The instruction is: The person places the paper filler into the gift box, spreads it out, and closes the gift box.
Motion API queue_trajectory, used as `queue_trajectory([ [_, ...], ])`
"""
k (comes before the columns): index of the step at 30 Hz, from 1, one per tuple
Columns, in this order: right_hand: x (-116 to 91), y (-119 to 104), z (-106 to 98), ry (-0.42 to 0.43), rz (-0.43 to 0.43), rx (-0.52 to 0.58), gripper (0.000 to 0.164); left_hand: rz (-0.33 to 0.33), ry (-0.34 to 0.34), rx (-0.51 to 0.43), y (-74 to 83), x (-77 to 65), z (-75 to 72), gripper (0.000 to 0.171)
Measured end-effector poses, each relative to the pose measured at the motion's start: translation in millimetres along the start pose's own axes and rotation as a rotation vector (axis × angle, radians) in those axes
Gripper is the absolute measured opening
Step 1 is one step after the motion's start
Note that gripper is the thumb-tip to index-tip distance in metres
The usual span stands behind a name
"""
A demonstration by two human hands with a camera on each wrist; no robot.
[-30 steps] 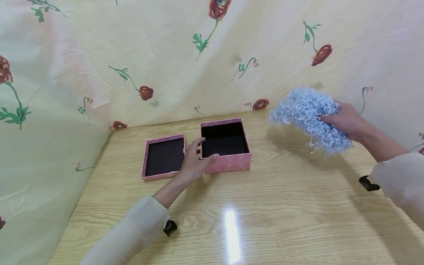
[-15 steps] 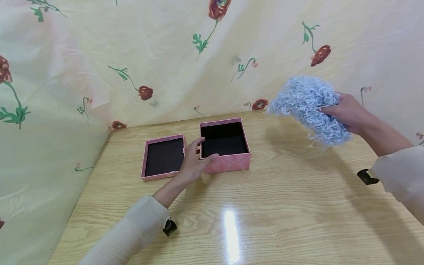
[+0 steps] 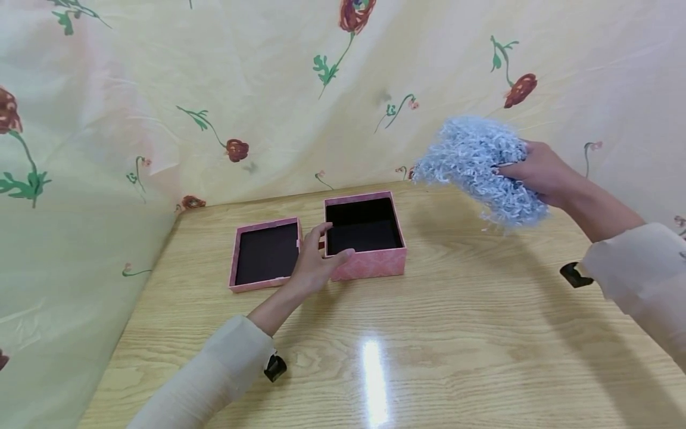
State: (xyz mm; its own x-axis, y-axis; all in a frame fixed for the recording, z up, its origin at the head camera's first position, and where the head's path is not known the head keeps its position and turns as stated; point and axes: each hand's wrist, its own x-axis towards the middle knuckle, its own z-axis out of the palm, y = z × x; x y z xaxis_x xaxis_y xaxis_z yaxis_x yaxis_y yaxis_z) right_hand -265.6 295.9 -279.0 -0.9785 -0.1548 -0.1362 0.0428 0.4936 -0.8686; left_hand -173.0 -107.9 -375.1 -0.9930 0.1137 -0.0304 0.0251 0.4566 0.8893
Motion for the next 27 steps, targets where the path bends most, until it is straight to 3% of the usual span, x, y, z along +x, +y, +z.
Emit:
queue_trajectory([
  [12, 6.5, -27.2, 22.5, -0.036, -0.07, -0.034, 0.06, -0.012, -0.004, 0.0, 2.0, -0.6, 0.4, 0.077],
  [20, 8.0, -34.6, 34.7, -0.079, -0.069, -0.015, 0.058, -0.014, 0.0, -0.004, -0.1, 1.1, 1.2, 0.077],
  [27, 15.3, -41.3, 47.3, -0.123, -0.109, -0.143, 0.058, -0.011, 0.008, -0.002, 0.8, 1.3, 0.6, 0.076],
])
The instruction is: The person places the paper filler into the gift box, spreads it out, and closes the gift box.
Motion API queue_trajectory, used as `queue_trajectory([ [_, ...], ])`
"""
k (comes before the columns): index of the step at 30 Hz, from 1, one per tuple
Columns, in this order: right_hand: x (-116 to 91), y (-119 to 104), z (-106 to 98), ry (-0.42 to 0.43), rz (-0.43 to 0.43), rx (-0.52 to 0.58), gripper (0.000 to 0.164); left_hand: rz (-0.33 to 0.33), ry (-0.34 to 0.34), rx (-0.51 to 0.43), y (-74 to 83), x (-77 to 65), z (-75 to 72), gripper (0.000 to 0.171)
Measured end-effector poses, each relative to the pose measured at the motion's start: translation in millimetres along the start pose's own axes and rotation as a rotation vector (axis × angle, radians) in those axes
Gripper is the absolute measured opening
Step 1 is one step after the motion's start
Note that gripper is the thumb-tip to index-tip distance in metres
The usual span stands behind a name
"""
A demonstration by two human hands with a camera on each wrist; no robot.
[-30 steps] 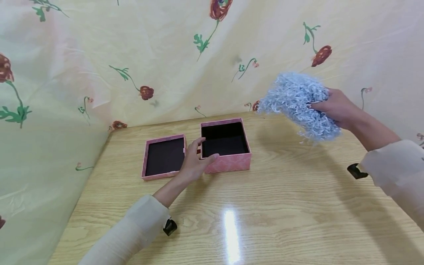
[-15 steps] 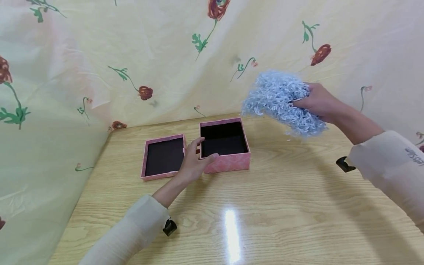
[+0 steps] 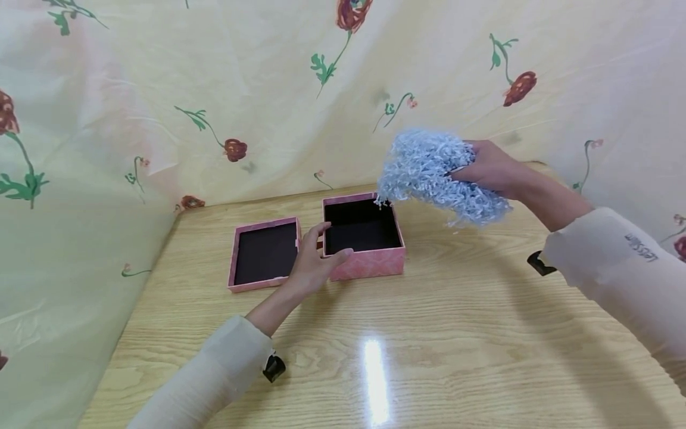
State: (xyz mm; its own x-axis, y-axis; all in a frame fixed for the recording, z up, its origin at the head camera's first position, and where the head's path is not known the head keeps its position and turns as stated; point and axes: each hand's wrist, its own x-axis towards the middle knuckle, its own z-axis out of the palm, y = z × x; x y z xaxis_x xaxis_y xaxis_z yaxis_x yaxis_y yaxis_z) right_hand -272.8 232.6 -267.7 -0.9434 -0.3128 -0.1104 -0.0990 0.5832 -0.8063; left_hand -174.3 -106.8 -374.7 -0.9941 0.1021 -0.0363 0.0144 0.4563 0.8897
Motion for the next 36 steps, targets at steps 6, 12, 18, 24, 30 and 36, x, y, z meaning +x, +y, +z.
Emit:
queue_trajectory([
  [6, 10.4, -11.4, 12.7, -0.034, -0.066, -0.056, 0.053, 0.007, 0.0, -0.004, -0.5, 0.5, 0.0, 0.075],
  [12, 17.5, -23.4, 26.0, -0.052, -0.11, -0.061, 0.05, 0.014, -0.007, -0.015, -0.5, 0.9, -0.1, 0.075],
  [18, 28.1, -31.0, 38.3, -0.083, -0.171, -0.096, 0.053, 0.022, 0.001, -0.013, -0.5, 0.6, -1.0, 0.075],
  [24, 43.6, -41.1, 54.5, -0.111, -0.229, -0.204, 0.06, 0.026, -0.011, -0.021, -0.8, 1.8, -0.3, 0.074],
  [30, 52.6, -49.6, 71.4, -0.138, -0.259, -0.305, 0.063, 0.033, 0.002, -0.022, -0.5, 3.0, -0.3, 0.074],
  [36, 55.3, -53.5, 92.9, -0.168, -0.312, -0.344, 0.062, 0.025, 0.002, -0.024, -1.7, 3.5, -1.3, 0.077],
])
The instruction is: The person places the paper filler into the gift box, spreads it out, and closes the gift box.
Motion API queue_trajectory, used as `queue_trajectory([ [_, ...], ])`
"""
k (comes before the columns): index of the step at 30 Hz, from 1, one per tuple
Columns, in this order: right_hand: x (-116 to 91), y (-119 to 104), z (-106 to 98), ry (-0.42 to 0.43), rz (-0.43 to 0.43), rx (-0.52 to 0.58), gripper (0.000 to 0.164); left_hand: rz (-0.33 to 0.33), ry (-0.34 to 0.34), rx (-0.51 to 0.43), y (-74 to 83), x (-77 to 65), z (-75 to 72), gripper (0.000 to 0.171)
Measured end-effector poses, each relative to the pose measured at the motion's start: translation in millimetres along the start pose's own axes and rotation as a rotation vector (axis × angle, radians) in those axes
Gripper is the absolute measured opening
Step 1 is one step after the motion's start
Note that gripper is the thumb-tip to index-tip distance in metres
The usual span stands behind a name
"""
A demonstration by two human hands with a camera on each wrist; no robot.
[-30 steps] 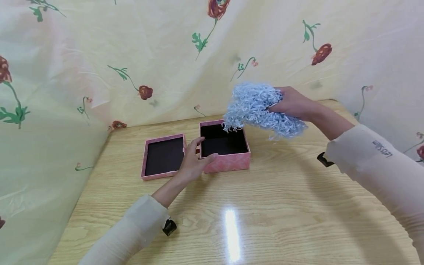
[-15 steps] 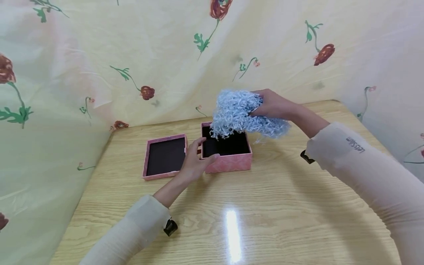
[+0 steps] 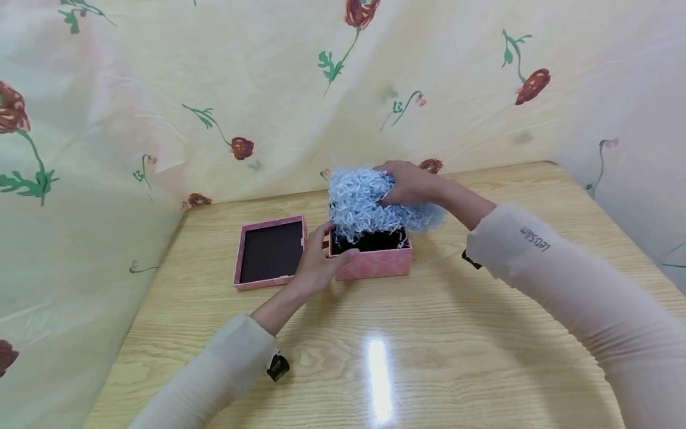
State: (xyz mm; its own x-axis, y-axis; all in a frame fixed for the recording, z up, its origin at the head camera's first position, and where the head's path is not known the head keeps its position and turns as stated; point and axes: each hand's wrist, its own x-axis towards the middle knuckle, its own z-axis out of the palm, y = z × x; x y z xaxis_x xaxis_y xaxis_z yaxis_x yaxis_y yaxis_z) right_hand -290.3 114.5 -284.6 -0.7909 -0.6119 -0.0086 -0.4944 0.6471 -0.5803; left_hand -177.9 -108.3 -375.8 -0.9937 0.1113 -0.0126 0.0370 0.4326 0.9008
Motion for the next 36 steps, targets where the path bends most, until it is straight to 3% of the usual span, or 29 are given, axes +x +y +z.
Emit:
queue_trajectory([
  [12, 13.6, -10.3, 45.2, 0.083, -0.106, -0.041, 0.035, 0.058, -0.004, -0.017, -1.4, 2.0, 1.0, 0.071],
  [17, 16.6, -10.6, 58.4, 0.094, -0.047, -0.045, 0.054, 0.049, -0.004, -0.01, -1.4, 2.1, 1.2, 0.071],
  [21, 17.8, -13.4, 66.5, 0.073, -0.017, -0.033, 0.055, 0.041, -0.004, -0.004, -2.5, 2.5, 1.0, 0.073],
  [30, 16.0, -14.7, 80.6, -0.014, 0.1, -0.091, 0.032, -0.024, -0.002, 0.031, -1.7, 0.3, 0.8, 0.08],
  [36, 15.5, -16.4, 86.7, -0.118, 0.166, -0.134, 0.019, -0.01, -0.003, 0.022, -0.8, -0.7, 0.1, 0.079],
])
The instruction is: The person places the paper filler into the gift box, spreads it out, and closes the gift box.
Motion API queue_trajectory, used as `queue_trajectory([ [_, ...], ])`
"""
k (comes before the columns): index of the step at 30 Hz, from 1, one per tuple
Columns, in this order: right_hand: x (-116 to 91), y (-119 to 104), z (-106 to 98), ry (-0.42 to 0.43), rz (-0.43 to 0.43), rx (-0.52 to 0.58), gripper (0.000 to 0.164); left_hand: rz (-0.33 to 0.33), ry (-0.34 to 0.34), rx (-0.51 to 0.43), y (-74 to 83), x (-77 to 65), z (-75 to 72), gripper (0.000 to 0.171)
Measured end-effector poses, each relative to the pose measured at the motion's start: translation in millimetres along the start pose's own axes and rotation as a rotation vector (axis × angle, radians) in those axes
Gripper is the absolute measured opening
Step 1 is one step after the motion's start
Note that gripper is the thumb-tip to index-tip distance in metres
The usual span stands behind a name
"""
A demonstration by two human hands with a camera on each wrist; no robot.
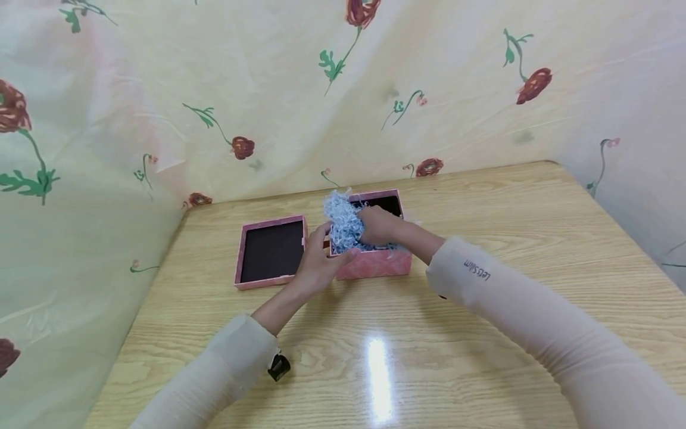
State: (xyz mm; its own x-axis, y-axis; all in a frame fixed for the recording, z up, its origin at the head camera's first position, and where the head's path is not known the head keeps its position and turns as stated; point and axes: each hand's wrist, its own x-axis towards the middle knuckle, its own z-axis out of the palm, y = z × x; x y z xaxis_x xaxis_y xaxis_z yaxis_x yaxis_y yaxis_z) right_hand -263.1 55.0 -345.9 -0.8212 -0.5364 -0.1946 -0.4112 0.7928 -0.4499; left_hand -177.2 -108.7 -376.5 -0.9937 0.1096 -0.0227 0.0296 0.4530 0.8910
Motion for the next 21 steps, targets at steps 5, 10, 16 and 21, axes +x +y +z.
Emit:
queue_trajectory([
  [5, -1.6, -0.4, 1.6, -0.043, -0.005, -0.073, 0.034, 0.001, -0.007, -0.01, 1.4, -0.6, -0.1, 0.078],
  [10, -8.8, -2.3, -5.1, -0.016, 0.001, -0.144, 0.065, -0.014, -0.007, 0.002, 1.3, -1.0, 0.9, 0.08],
  [16, -21.8, 0.9, -16.9, 0.078, -0.062, -0.16, 0.075, -0.021, -0.001, 0.012, 1.8, -0.6, 0.9, 0.079],
  [21, -29.0, 6.3, -21.7, 0.144, -0.151, -0.225, 0.076, -0.013, 0.001, 0.012, 1.7, -0.4, 0.3, 0.079],
])
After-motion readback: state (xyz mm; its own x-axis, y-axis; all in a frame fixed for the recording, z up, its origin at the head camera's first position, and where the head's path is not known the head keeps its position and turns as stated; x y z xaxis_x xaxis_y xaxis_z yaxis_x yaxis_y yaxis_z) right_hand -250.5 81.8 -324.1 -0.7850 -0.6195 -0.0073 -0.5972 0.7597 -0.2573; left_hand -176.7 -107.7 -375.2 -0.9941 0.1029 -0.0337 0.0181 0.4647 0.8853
